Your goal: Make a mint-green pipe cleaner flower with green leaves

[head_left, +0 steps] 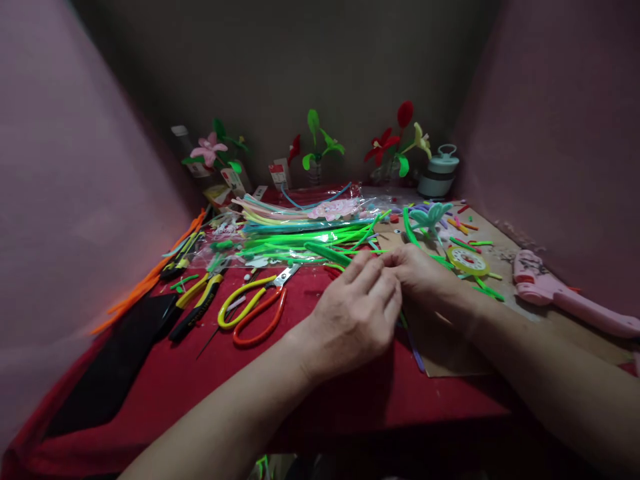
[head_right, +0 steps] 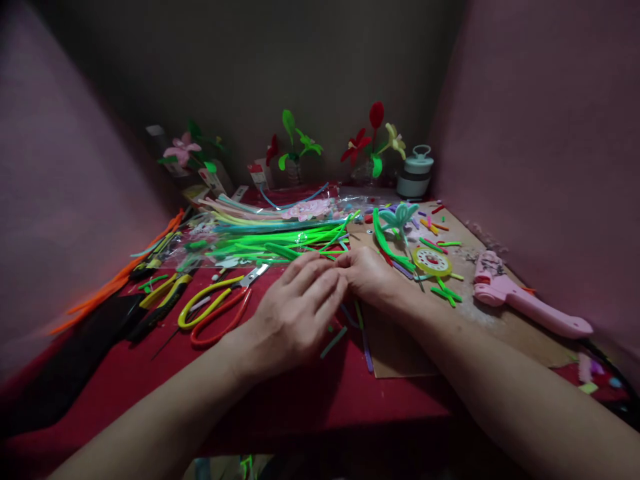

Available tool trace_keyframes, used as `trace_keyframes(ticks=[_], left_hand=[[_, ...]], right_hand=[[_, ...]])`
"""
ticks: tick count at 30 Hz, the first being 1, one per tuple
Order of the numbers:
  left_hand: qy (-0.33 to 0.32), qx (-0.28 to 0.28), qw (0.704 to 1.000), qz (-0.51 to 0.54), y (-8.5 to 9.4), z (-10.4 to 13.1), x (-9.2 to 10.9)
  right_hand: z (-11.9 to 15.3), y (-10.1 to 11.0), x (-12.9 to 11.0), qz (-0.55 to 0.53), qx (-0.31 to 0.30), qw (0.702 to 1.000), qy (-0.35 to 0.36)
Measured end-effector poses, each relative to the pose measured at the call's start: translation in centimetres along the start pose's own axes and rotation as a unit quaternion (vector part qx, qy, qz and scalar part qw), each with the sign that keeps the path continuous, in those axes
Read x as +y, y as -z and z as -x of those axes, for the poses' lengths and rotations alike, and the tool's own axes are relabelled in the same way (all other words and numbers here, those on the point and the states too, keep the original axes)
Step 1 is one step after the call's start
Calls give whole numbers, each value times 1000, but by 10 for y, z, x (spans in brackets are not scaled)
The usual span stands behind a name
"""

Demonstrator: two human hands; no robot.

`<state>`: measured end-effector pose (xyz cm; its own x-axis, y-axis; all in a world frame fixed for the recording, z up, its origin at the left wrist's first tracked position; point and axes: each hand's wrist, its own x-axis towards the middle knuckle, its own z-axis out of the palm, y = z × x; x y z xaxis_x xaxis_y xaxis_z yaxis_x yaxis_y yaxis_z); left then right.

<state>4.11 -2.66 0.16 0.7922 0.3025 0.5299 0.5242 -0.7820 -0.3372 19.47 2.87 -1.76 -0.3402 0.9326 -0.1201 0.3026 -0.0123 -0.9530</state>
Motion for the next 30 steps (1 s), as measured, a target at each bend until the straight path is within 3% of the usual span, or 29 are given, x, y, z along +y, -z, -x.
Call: trace_keyframes(ticks=[2,4,7,9,12,17,24,30], left_hand=[[-36,19,998,47,3,0,3],[-20,42,996,73,6,2,-3],[133,96,984,63,4,6,-27],[190,64,977,72,-2,10,-43],[154,-37,982,100,-14,14,-55],[112,-177,973,99,-20,12,-48],[56,-184,980,46,-15,8,-42],[128,-165,970,123,-18,12,-43]], right_hand=[[0,1,-4,-21,6,1000,-15],[1,1,-8,-27,10,999,-23],[2,0,-11,-8,-2,1000,-23],[1,-1,-9,14,-21,1000,-11],[1,-2,-6,52,-40,998,1],[4,-5,-7,100,-46,994,20],[2,-2,-10,25,-76,996,-27],[2,0,-11,25,-73,997,-16]])
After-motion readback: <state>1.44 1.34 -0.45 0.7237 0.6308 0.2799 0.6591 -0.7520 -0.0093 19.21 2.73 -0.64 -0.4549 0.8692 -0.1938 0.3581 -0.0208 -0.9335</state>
